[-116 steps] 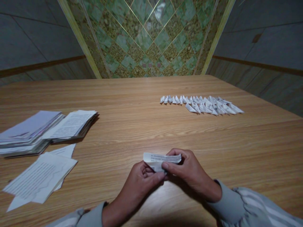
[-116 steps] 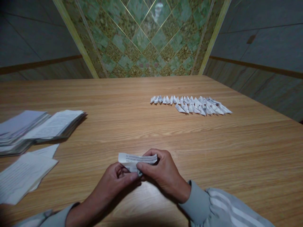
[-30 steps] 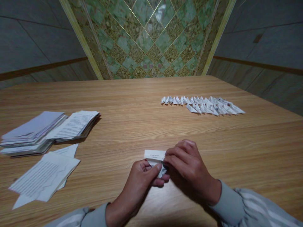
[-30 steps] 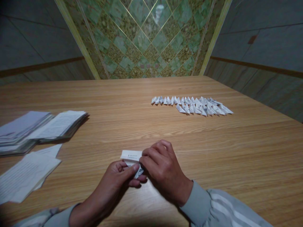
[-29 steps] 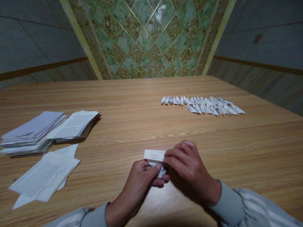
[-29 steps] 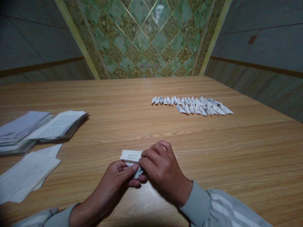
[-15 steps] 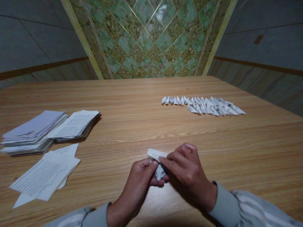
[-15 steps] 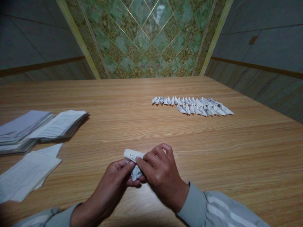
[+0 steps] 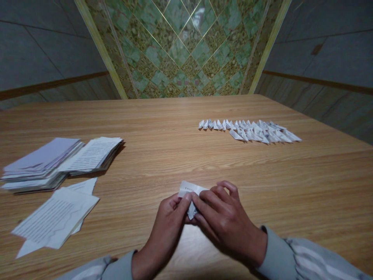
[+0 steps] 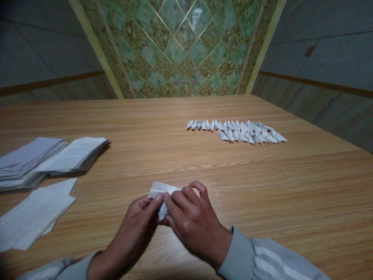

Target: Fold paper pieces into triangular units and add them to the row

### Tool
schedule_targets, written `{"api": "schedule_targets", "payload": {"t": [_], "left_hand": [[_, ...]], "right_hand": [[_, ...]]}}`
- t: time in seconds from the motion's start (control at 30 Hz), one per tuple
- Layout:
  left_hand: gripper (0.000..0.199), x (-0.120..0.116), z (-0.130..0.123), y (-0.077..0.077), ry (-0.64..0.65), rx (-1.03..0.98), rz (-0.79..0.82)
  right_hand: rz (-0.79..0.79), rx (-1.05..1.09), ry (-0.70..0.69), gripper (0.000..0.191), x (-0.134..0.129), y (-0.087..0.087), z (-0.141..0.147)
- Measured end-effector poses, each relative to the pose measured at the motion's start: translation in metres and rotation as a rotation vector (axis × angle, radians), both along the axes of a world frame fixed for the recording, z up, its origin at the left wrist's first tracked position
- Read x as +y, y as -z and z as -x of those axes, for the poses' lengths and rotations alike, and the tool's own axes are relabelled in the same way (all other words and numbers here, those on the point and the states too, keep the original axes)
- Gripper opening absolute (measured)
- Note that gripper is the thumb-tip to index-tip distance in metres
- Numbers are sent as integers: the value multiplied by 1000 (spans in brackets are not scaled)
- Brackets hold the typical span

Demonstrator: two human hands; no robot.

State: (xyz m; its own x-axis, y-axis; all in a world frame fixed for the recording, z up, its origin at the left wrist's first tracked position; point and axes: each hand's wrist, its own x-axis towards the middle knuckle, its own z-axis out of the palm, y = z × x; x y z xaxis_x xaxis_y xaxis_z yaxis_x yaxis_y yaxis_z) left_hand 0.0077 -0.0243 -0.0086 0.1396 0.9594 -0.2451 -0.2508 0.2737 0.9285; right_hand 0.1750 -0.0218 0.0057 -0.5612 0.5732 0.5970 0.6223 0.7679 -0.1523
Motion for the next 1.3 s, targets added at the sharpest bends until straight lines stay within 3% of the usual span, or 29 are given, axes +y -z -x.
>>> {"api": "schedule_targets", "payload": {"t": [0.13, 0.23, 0.37, 0.47, 0.57, 0.7, 0.83, 1.0, 1.3], "left_hand": [[38, -3, 1, -2, 9, 80, -63], [36, -6, 2, -3, 71, 161, -136], [33, -7, 4, -6, 76, 258, -242], [26, -7, 7, -5, 84, 306, -318], [27, -7, 9, -1, 99, 298, -310], [34, -5, 8, 4, 120, 180, -178], [33, -2, 7, 0, 109, 104, -101], [33, 0, 10, -5, 23, 173, -101], [33, -2, 9, -5, 6, 240, -117]], "right_hand": [[177, 342, 85, 20, 4, -3, -6], [467, 572, 152, 22, 10, -5, -11], [897, 683, 96, 29, 11, -8, -8], [1054, 689, 84, 25, 9, -10, -4], [1077, 704, 70, 26, 9, -7, -5], [1107, 767, 42, 37, 14, 1, -10], [1070, 793, 26, 43, 15, 2, -11], [1023, 711, 7, 40, 12, 1, -9], [948, 617, 14, 34, 11, -1, -6]]}}
